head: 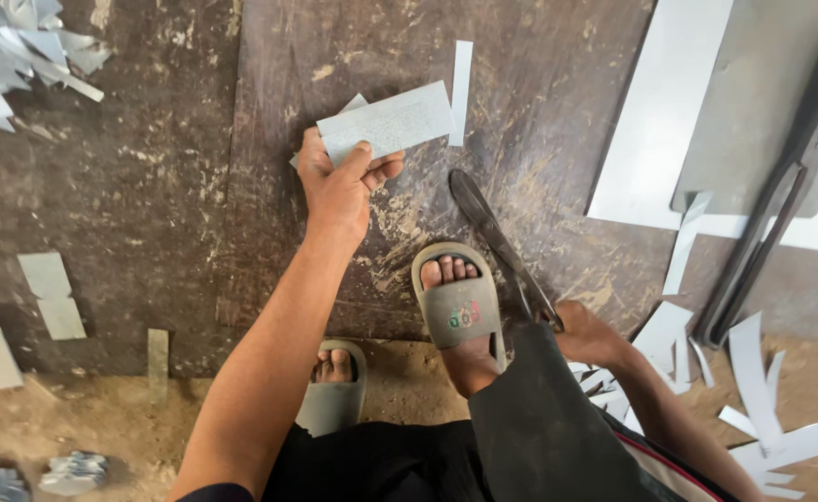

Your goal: The person cuts thin silver metal sheets into narrow rectangular strips using hand shears, working one sheet at a time at a low workbench. They set finished strips aside in piles, gather scattered offcuts, and stack the cut pieces together.

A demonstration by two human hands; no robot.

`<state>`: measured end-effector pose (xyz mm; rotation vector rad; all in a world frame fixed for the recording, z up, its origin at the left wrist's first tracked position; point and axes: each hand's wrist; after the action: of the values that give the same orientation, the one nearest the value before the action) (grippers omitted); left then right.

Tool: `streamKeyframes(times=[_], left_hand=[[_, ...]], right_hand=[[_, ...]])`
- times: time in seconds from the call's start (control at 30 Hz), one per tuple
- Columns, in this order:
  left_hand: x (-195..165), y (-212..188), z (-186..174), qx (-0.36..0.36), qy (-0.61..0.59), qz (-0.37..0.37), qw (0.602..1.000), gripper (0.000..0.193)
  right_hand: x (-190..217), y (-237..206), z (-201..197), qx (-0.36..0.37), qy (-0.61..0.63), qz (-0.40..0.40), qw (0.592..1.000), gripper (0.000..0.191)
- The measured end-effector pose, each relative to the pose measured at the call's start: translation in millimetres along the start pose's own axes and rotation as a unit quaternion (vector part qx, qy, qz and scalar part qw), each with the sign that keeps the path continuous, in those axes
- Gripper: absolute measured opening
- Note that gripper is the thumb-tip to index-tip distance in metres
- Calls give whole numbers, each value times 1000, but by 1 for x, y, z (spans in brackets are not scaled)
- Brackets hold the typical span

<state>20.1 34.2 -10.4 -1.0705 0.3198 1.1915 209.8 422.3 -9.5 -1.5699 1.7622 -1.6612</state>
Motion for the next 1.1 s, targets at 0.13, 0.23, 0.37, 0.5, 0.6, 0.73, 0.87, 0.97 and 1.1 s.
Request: streamKeyframes(times=[0.13,0.23,0.37,0.5,0.6,0.73,0.87,0.97,1.1], left_hand=[[6,-1,3,13,-10,-1,1000,25],[7,-2,7,9,-12,-10,1000,25],[8,-7,10,19,-29,0,999,26],[13,-8,15,21,-28,-10,999,21],[17,-8,23,19,-34,-8,999,20],[14,-6,30,14,-31,9,999,20],[10,-7,39,45,-20,22,999,18],[10,-13,46,48,10,17,999,18],[10,-18,53,68,-33,25,997,20]], right_hand=[[-48,-25,17,-18,260,-63,963,31],[-66,-28,37,-33,601,38,798,26],[-60,-14,47,-12,270,-75,960,30],[-29,-6,31,33,-83,-148,985,38],[8,-8,19,6,26,92,995,62],[63,-34,8,-94,180,-16,979,47],[112,-35,12,-153,215,16,964,53],[133,-25,15,-187,221,-9,957,53],[143,-15,15,-202,200,-19,959,51]])
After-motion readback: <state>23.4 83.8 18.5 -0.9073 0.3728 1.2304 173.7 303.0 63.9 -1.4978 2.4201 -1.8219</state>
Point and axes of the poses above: each hand's wrist, its own y-axis towards the middle knuckle, its own z-axis out of the palm, x = y × z, and after that the axes turned 6 degrees about -z, right-handed
